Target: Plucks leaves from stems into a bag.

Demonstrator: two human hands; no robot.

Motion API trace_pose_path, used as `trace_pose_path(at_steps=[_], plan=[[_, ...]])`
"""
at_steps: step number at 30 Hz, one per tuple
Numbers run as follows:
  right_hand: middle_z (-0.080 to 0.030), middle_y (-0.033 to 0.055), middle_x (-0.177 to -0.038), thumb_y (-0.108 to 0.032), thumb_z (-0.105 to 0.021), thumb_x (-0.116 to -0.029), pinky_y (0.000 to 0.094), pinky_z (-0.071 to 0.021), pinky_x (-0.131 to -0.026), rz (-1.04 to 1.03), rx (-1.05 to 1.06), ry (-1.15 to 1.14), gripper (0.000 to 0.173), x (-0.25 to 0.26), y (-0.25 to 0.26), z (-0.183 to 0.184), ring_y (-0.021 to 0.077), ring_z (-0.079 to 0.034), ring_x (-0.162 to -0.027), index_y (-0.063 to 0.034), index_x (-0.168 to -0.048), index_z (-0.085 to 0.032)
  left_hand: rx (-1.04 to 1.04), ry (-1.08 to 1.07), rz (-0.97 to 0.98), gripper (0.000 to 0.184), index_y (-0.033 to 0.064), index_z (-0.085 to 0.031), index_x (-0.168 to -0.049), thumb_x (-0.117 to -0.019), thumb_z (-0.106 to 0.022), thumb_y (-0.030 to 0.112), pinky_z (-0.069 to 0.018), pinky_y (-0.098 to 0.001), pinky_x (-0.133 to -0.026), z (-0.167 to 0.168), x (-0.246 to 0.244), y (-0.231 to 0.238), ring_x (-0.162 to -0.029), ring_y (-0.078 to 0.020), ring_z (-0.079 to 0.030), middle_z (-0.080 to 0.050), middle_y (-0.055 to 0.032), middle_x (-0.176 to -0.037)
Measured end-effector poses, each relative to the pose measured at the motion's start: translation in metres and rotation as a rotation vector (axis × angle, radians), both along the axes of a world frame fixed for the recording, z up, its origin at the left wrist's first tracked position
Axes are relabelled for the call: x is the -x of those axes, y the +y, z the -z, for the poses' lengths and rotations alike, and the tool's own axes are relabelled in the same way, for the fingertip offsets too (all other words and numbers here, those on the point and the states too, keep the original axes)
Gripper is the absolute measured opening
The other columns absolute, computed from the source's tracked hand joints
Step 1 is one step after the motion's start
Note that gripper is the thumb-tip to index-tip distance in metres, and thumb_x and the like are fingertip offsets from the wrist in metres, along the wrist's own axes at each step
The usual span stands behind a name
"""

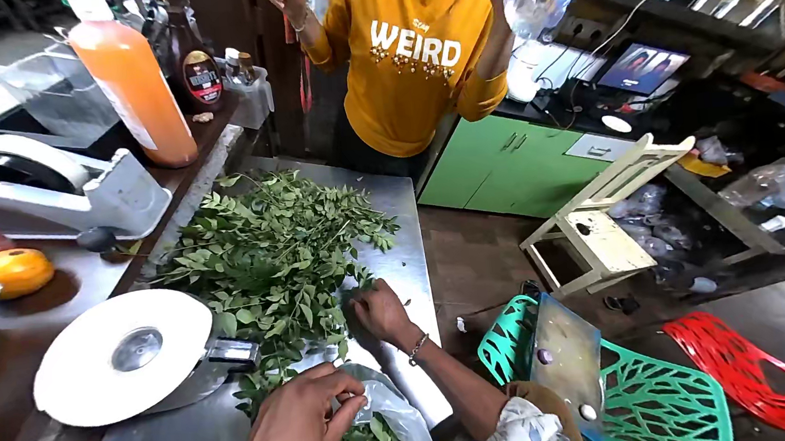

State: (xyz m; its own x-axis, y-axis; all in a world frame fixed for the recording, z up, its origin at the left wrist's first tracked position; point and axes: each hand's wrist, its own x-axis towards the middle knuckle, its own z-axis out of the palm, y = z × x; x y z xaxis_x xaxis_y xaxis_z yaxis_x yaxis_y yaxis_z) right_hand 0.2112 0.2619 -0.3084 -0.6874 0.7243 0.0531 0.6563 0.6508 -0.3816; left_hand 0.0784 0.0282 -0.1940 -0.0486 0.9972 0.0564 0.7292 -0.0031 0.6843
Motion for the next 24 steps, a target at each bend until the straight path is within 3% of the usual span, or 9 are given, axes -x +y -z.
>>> trace_pose_path(at_steps=[2,5,7,11,14,18,21,23,24], plan=[[-0.070,0.0091,-0.120,-0.041,-0.060,-0.0998,0.0495,-0.0545,-0.099,-0.052,0.008,-0.025,0.036,0.015,0.008,0.003,0.0273,-0.067,-0.113,-0.0132,-0.118,-0.073,0.005,0.002,0.003,0.024,0.0346,-0.077,-0.103,-0.0966,-0.063,0.052,-0.0570,-0.0293,-0.063,0.000,0.000,0.000,-0.070,-0.0027,-0.063,-0.068,0.0125,-0.089],[-0.064,0.0071,-0.132,-0.043,-0.060,-0.0986,0.0513,-0.0589,-0.088,-0.149,-0.004,-0.165,0.035,0.022,0.012,0.015,0.0263,-0.066,-0.114,-0.0130,-0.115,-0.070,0.005,0.018,-0.021,0.024,0.0354,-0.077,-0.103,-0.0965,-0.062,0.053,-0.0566,-0.0294,-0.062,0.000,0.004,-0.001,-0.070,-0.0024,-0.062,-0.068,0.0131,-0.089],[-0.064,0.0067,-0.127,-0.038,-0.058,-0.0998,0.0494,-0.0598,-0.085,-0.203,-0.049,-0.185,0.031,0.011,0.007,0.020,0.0258,-0.067,-0.109,-0.0138,-0.115,-0.070,-0.018,0.014,-0.033,0.025,0.0354,-0.077,-0.103,-0.0964,-0.062,0.054,-0.0564,-0.0281,-0.061,0.000,0.007,-0.002,-0.069,-0.0017,-0.062,-0.067,0.0136,-0.088],[-0.070,0.0029,-0.111,-0.036,-0.053,-0.1024,0.0425,-0.0512,-0.102,-0.228,-0.144,-0.080,0.030,-0.038,0.001,0.026,0.0217,-0.063,-0.114,-0.0155,-0.105,-0.074,-0.037,0.006,-0.027,0.024,0.0362,-0.076,-0.102,-0.0965,-0.061,0.054,-0.0562,-0.0279,-0.062,-0.004,0.005,-0.005,-0.070,-0.0012,-0.062,-0.067,0.0139,-0.087],[-0.072,0.0011,-0.111,-0.036,-0.062,-0.0986,0.0413,-0.0531,-0.101,-0.015,-0.073,0.105,0.025,-0.069,0.004,0.011,0.0189,-0.064,-0.113,-0.0162,-0.105,-0.076,-0.044,0.002,-0.011,0.025,0.0358,-0.076,-0.103,-0.0969,-0.061,0.054,-0.0569,-0.0284,-0.063,-0.007,0.003,-0.005,-0.071,-0.0016,-0.063,-0.068,0.0140,-0.089],[-0.069,0.0151,-0.118,-0.039,-0.065,-0.0977,0.0533,-0.0564,-0.093,0.356,0.129,0.090,0.037,-0.088,0.020,-0.016,0.0313,-0.068,-0.107,-0.0093,-0.119,-0.073,-0.051,0.003,-0.027,0.026,0.0355,-0.077,-0.102,-0.0967,-0.060,0.055,-0.0563,-0.0288,-0.063,-0.010,0.005,-0.004,-0.070,-0.0022,-0.062,-0.067,0.0134,-0.088],[-0.065,0.0213,-0.123,-0.057,-0.079,-0.0810,0.0591,-0.0543,-0.094,0.401,0.301,-0.087,0.066,-0.086,0.021,-0.015,0.0380,-0.065,-0.111,-0.0111,-0.128,-0.068,-0.060,-0.004,-0.046,0.026,0.0360,-0.076,-0.101,-0.0967,-0.060,0.055,-0.0573,-0.0287,-0.064,-0.010,0.009,-0.004,-0.071,-0.0013,-0.063,-0.068,0.0145,-0.090],[-0.061,0.0211,-0.130,-0.062,-0.086,-0.0663,0.0597,-0.0532,-0.094,0.348,0.297,-0.194,0.080,-0.073,0.012,-0.011,0.0404,-0.060,-0.117,-0.0233,-0.133,-0.066,-0.054,-0.003,-0.051,0.025,0.0358,-0.076,-0.101,-0.0964,-0.061,0.055,-0.0577,-0.0294,-0.065,-0.010,0.011,-0.004,-0.072,-0.0015,-0.063,-0.068,0.0145,-0.090],[-0.059,0.0199,-0.133,-0.062,-0.087,-0.0633,0.0596,-0.0537,-0.093,0.310,0.284,-0.232,0.081,-0.065,0.007,-0.010,0.0409,-0.058,-0.118,-0.0290,-0.134,-0.065,-0.051,0.001,-0.053,0.025,0.0360,-0.076,-0.101,-0.0964,-0.061,0.055,-0.0575,-0.0290,-0.065,-0.009,0.011,-0.003,-0.072,-0.0012,-0.063,-0.068,0.0148,-0.090]])
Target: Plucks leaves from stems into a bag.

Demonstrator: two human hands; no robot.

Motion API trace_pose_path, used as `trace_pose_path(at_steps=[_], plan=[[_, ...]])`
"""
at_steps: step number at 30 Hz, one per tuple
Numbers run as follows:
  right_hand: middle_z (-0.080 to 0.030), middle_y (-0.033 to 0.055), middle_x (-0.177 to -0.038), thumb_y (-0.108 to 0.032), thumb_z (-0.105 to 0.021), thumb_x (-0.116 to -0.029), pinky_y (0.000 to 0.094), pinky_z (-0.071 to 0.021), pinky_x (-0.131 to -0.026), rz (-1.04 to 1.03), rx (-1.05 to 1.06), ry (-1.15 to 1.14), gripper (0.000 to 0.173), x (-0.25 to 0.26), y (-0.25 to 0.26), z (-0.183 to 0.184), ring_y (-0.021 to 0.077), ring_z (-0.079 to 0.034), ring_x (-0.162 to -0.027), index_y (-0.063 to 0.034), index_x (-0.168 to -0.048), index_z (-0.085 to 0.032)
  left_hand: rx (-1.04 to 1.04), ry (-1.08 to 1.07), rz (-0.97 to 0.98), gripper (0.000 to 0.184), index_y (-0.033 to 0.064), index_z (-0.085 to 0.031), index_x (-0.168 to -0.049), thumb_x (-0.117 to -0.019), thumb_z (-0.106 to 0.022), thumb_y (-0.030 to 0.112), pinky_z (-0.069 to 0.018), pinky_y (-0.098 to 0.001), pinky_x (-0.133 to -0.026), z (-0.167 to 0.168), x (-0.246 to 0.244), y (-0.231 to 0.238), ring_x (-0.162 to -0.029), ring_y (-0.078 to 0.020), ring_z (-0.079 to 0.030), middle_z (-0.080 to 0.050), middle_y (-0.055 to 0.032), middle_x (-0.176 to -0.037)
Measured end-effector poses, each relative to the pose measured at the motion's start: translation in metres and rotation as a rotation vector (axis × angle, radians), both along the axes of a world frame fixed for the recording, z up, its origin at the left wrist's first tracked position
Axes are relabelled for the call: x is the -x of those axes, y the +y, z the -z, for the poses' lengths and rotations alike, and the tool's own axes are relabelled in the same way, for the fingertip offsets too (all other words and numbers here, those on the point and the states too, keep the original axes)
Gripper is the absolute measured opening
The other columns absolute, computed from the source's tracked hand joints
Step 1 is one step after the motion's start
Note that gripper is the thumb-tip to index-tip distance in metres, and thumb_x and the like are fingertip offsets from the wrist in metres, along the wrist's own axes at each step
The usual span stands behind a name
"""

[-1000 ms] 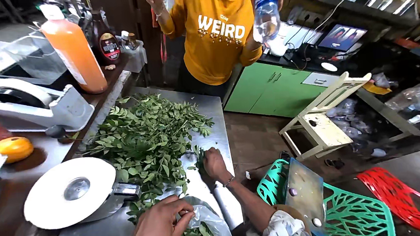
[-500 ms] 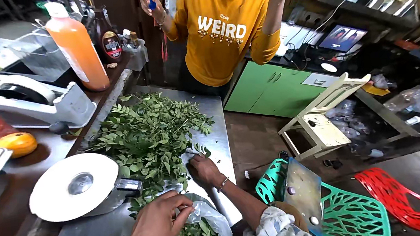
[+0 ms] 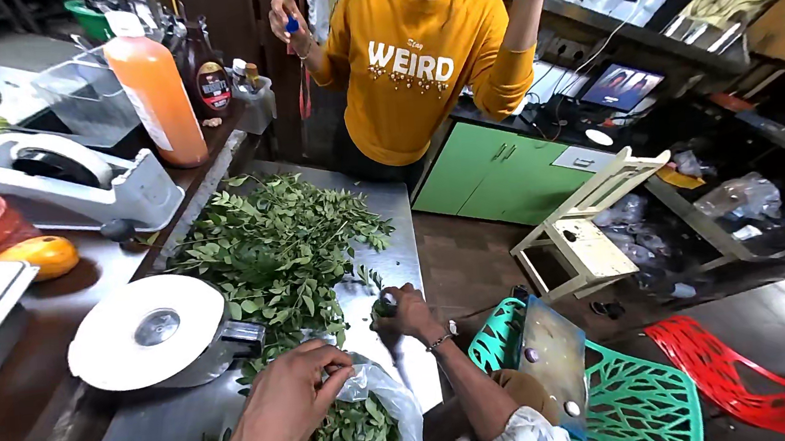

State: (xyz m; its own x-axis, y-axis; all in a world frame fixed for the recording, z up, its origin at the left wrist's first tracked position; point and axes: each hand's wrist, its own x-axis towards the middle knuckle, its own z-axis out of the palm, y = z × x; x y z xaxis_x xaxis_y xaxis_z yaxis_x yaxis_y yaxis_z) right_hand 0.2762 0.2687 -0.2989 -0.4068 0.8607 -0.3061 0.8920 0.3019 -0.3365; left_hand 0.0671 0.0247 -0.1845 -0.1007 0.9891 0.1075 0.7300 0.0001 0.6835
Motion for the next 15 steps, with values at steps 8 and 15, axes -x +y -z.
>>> trace_pose_path(at_steps=[8,15], plan=[[-0.069,0.0155,-0.107,-0.013,-0.069,-0.0900,0.0532,-0.0570,-0.089,-0.308,-0.118,0.037,0.012,0.024,-0.025,0.010,0.0335,-0.067,-0.103,-0.0092,-0.099,-0.076,-0.014,-0.013,-0.069,0.025,0.0372,-0.076,-0.102,-0.0963,-0.061,0.056,-0.0570,-0.0238,-0.064,-0.007,0.019,0.000,-0.072,0.0020,-0.062,-0.068,0.0173,-0.091],[-0.076,0.0061,-0.092,-0.017,-0.077,-0.0901,0.0508,-0.0600,-0.075,-0.023,-0.059,0.501,0.009,-0.003,-0.021,-0.028,0.0225,-0.072,-0.081,-0.0136,-0.097,-0.079,-0.050,0.003,-0.109,0.023,0.0371,-0.077,-0.100,-0.0946,-0.064,0.055,-0.0563,-0.0221,-0.064,-0.011,0.031,0.000,-0.071,0.0031,-0.062,-0.068,0.0190,-0.091]])
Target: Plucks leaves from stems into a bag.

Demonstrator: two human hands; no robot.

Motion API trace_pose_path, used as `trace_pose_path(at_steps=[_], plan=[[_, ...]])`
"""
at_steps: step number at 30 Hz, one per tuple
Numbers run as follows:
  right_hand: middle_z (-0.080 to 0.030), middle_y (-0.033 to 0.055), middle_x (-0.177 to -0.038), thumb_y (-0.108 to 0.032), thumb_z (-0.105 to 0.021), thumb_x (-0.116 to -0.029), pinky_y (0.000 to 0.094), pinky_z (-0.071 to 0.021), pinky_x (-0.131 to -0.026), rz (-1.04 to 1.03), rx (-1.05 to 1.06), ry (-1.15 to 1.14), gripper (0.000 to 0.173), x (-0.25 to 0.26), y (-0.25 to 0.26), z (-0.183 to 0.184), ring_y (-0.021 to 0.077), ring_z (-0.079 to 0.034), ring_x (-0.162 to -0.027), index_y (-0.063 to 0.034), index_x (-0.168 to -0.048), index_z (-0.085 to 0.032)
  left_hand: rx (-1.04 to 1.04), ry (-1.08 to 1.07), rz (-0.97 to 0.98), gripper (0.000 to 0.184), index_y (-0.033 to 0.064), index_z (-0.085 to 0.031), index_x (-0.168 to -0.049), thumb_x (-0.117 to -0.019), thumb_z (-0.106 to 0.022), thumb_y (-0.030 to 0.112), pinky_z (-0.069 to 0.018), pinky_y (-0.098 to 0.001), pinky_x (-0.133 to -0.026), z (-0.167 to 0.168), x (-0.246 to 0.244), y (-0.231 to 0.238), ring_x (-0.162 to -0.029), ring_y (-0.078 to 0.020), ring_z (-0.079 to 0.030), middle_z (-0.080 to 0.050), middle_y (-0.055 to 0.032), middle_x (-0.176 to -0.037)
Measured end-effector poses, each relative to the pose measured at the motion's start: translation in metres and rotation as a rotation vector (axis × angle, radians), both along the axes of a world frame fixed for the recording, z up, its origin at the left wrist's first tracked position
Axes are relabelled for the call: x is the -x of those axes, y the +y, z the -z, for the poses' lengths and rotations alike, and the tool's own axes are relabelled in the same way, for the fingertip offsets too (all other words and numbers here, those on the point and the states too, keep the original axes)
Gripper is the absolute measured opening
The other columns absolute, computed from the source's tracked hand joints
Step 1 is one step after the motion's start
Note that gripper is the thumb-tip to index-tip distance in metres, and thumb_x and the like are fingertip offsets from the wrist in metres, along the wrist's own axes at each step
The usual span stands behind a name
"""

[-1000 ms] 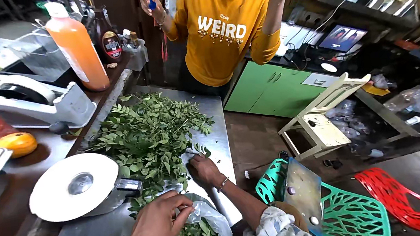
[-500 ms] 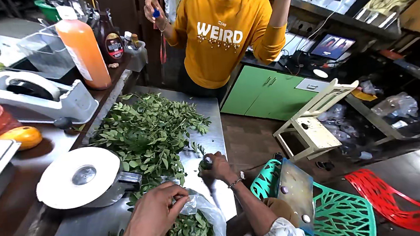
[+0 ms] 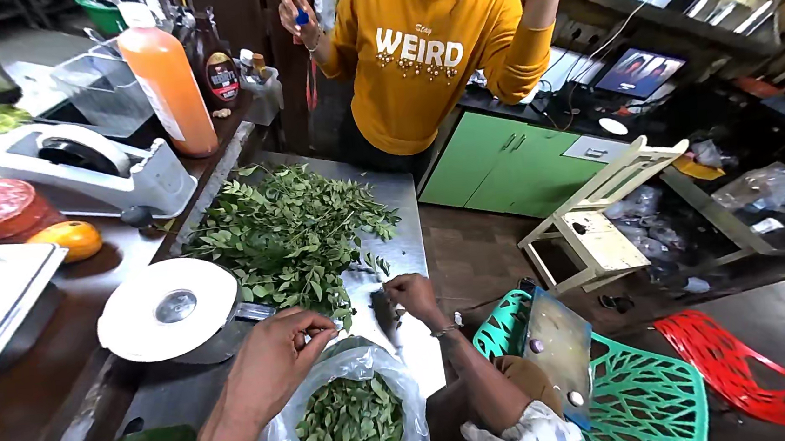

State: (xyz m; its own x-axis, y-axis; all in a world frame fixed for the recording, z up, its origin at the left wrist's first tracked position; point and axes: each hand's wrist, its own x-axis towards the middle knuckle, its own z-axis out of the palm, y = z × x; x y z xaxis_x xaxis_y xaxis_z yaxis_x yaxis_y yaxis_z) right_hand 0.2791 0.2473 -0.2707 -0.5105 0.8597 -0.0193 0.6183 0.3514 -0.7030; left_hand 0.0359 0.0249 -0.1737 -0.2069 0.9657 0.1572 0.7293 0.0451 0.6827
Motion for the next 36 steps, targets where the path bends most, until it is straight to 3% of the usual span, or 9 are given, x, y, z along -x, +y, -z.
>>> trace_pose_path(at_steps=[4,8,13,17,20,23,25,33,36], plan=[[-0.075,0.0076,-0.097,-0.016,-0.077,-0.0923,0.0404,-0.0615,-0.068,0.015,0.247,0.379,0.019,-0.027,-0.035,-0.087,0.0206,-0.070,-0.074,-0.0144,-0.112,-0.077,0.032,0.011,0.002,0.019,0.0377,-0.076,-0.100,-0.0946,-0.065,0.052,-0.0561,-0.0255,-0.065,-0.001,0.000,0.000,-0.071,0.0016,-0.061,-0.068,0.0184,-0.090],[-0.076,0.0124,-0.096,-0.008,-0.079,-0.0897,0.0409,-0.0642,-0.072,-0.100,0.290,0.509,0.018,-0.034,-0.093,-0.141,0.0248,-0.073,-0.076,-0.0050,-0.108,-0.077,0.015,0.010,0.008,0.018,0.0370,-0.077,-0.099,-0.0936,-0.067,0.050,-0.0559,-0.0265,-0.063,-0.002,0.000,0.000,-0.070,0.0011,-0.061,-0.068,0.0182,-0.089],[-0.070,-0.0036,-0.126,-0.028,-0.073,-0.0964,0.0287,-0.0647,-0.085,-0.321,0.148,0.147,0.028,-0.043,-0.161,-0.129,0.0073,-0.071,-0.106,-0.0162,-0.121,-0.074,0.002,0.011,0.005,0.017,0.0349,-0.077,-0.100,-0.0941,-0.068,0.048,-0.0577,-0.0290,-0.065,-0.004,0.000,-0.002,-0.072,-0.0011,-0.063,-0.069,0.0159,-0.093],[-0.076,-0.0068,-0.097,-0.027,-0.069,-0.0982,0.0274,-0.0636,-0.068,-0.059,0.000,0.177,0.015,-0.046,-0.124,-0.122,0.0061,-0.072,-0.077,-0.0190,-0.107,-0.078,0.010,0.014,-0.014,0.017,0.0365,-0.077,-0.100,-0.0937,-0.068,0.049,-0.0570,-0.0276,-0.063,-0.002,0.001,-0.004,-0.069,0.0000,-0.062,-0.069,0.0171,-0.091],[-0.073,-0.0022,-0.093,-0.019,-0.072,-0.0939,0.0324,-0.0643,-0.072,0.041,-0.134,-0.007,0.011,-0.042,-0.071,-0.083,0.0096,-0.071,-0.077,-0.0168,-0.103,-0.077,0.025,0.023,-0.014,0.017,0.0368,-0.077,-0.100,-0.0933,-0.068,0.050,-0.0572,-0.0275,-0.064,-0.003,-0.002,-0.002,-0.070,0.0002,-0.062,-0.069,0.0170,-0.090],[-0.070,0.0146,-0.114,-0.009,-0.071,-0.0879,0.0522,-0.0563,-0.094,-0.069,-0.077,-0.325,0.035,-0.033,-0.035,-0.032,0.0307,-0.069,-0.105,-0.0101,-0.123,-0.072,0.026,0.013,-0.005,0.020,0.0364,-0.077,-0.099,-0.0935,-0.066,0.052,-0.0571,-0.0254,-0.065,-0.001,-0.002,-0.002,-0.072,0.0013,-0.063,-0.069,0.0172,-0.092],[-0.068,0.0165,-0.124,-0.006,-0.069,-0.0876,0.0551,-0.0535,-0.099,-0.147,-0.085,-0.417,0.045,-0.025,-0.022,-0.002,0.0355,-0.065,-0.114,-0.0136,-0.132,-0.068,0.024,0.005,-0.013,0.021,0.0365,-0.077,-0.099,-0.0931,-0.066,0.053,-0.0563,-0.0237,-0.064,0.000,0.000,-0.003,-0.072,0.0019,-0.062,-0.069,0.0178,-0.093],[-0.067,0.0167,-0.118,-0.003,-0.059,-0.0946,0.0521,-0.0583,-0.090,-0.237,-0.108,-0.407,0.039,0.011,-0.011,0.036,0.0331,-0.069,-0.104,-0.0165,-0.130,-0.069,0.066,-0.007,0.001,0.021,0.0381,-0.076,-0.100,-0.0936,-0.064,0.054,-0.0556,-0.0245,-0.063,0.003,-0.003,0.004,-0.070,0.0019,-0.061,-0.068,0.0188,-0.090],[-0.067,0.0161,-0.114,-0.003,-0.060,-0.0942,0.0517,-0.0581,-0.089,-0.338,-0.160,-0.469,0.026,0.022,-0.013,0.038,0.0335,-0.067,-0.103,-0.0107,-0.114,-0.074,0.058,-0.008,0.004,0.022,0.0380,-0.076,-0.099,-0.0934,-0.064,0.055,-0.0556,-0.0235,-0.061,0.005,-0.004,0.004,-0.068,0.0023,-0.061,-0.067,0.0191,-0.089]])
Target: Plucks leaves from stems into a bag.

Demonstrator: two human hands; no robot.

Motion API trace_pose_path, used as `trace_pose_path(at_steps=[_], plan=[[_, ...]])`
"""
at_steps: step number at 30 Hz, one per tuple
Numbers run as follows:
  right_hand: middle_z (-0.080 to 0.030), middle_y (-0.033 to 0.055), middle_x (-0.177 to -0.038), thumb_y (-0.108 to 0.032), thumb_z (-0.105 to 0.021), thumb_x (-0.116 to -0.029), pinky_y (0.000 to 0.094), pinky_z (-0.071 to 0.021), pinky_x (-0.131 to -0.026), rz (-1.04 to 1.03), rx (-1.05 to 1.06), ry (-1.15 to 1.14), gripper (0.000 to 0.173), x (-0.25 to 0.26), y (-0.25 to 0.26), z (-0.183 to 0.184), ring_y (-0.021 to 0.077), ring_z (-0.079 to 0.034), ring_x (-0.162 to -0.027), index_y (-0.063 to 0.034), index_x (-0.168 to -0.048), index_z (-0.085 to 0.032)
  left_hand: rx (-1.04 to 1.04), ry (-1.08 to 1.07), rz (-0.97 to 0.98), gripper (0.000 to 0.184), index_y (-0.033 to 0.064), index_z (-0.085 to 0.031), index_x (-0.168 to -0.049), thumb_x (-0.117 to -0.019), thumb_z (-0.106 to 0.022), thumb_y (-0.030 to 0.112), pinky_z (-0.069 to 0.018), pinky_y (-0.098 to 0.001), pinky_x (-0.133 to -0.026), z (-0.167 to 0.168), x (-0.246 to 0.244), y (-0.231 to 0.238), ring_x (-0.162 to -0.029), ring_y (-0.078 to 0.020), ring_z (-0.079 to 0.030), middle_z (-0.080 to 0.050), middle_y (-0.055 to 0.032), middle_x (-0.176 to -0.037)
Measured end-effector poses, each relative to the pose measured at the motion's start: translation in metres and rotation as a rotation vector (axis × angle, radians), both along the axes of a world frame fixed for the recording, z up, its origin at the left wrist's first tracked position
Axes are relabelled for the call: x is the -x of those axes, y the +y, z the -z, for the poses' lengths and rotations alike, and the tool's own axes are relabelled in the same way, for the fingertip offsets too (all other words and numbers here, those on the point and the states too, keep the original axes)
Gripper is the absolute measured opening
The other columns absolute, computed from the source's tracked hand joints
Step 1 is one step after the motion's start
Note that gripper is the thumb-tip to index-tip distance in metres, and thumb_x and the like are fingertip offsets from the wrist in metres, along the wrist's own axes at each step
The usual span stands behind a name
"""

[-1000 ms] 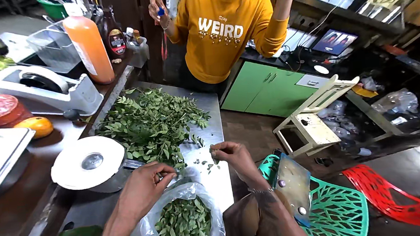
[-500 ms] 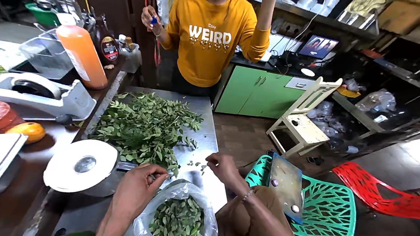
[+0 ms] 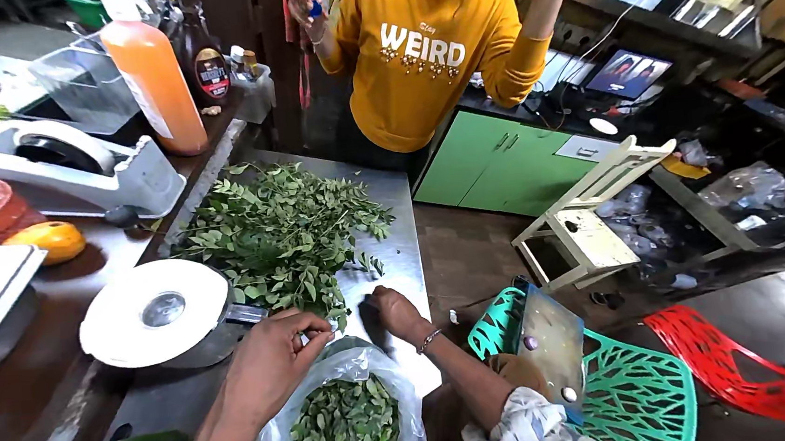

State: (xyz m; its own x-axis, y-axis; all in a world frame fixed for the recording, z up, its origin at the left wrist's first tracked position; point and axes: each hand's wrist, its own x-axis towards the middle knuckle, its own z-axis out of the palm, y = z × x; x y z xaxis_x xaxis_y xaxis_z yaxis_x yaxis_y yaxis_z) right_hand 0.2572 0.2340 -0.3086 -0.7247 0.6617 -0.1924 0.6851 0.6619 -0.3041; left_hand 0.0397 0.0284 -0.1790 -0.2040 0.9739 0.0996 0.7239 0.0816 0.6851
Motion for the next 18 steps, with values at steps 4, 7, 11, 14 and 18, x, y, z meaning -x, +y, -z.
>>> trace_pose_path(at_steps=[4,7,11,14,18], plan=[[-0.069,0.0153,-0.104,-0.006,-0.064,-0.0932,0.0510,-0.0588,-0.086,-0.026,-0.062,-0.105,0.014,-0.001,-0.005,0.005,0.0328,-0.069,-0.099,-0.0076,-0.101,-0.075,0.008,0.013,-0.006,0.020,0.0387,-0.076,-0.100,-0.0946,-0.064,0.054,-0.0556,-0.0241,-0.063,-0.002,0.002,-0.002,-0.069,0.0026,-0.060,-0.067,0.0198,-0.090],[-0.071,0.0163,-0.100,-0.014,-0.072,-0.0886,0.0580,-0.0576,-0.083,0.049,0.015,-0.029,0.011,-0.007,-0.005,-0.005,0.0353,-0.069,-0.095,-0.0069,-0.097,-0.075,-0.016,0.001,-0.015,0.015,0.0346,-0.076,-0.099,-0.0941,-0.070,0.047,-0.0570,-0.0284,-0.062,-0.013,0.001,-0.004,-0.069,-0.0008,-0.062,-0.068,0.0165,-0.089],[-0.073,0.0100,-0.086,-0.009,-0.074,-0.0906,0.0490,-0.0627,-0.070,0.199,0.231,0.531,0.009,-0.028,-0.028,-0.063,0.0246,-0.072,-0.074,-0.0058,-0.099,-0.074,-0.053,0.001,-0.029,0.009,0.0317,-0.077,-0.099,-0.0941,-0.073,0.038,-0.0560,-0.0313,-0.061,-0.024,0.001,-0.010,-0.068,-0.0033,-0.061,-0.068,0.0138,-0.089],[-0.072,0.0104,-0.088,-0.007,-0.072,-0.0939,0.0411,-0.0634,-0.062,0.217,0.473,0.861,0.016,-0.047,-0.063,-0.115,0.0248,-0.070,-0.069,-0.0086,-0.109,-0.071,-0.037,0.012,-0.038,0.010,0.0320,-0.077,-0.099,-0.0937,-0.074,0.040,-0.0559,-0.0326,-0.060,-0.025,0.003,-0.011,-0.067,-0.0035,-0.061,-0.068,0.0139,-0.090],[-0.076,0.0033,-0.106,-0.012,-0.075,-0.0927,0.0371,-0.0664,-0.074,0.071,0.499,0.733,0.021,-0.056,-0.110,-0.153,0.0177,-0.075,-0.082,-0.0113,-0.114,-0.074,0.104,0.004,0.031,0.021,0.0301,-0.076,-0.105,-0.0909,-0.076,0.045,-0.0586,-0.0386,-0.068,-0.018,0.000,-0.004,-0.072,-0.0078,-0.064,-0.070,0.0104,-0.095]])
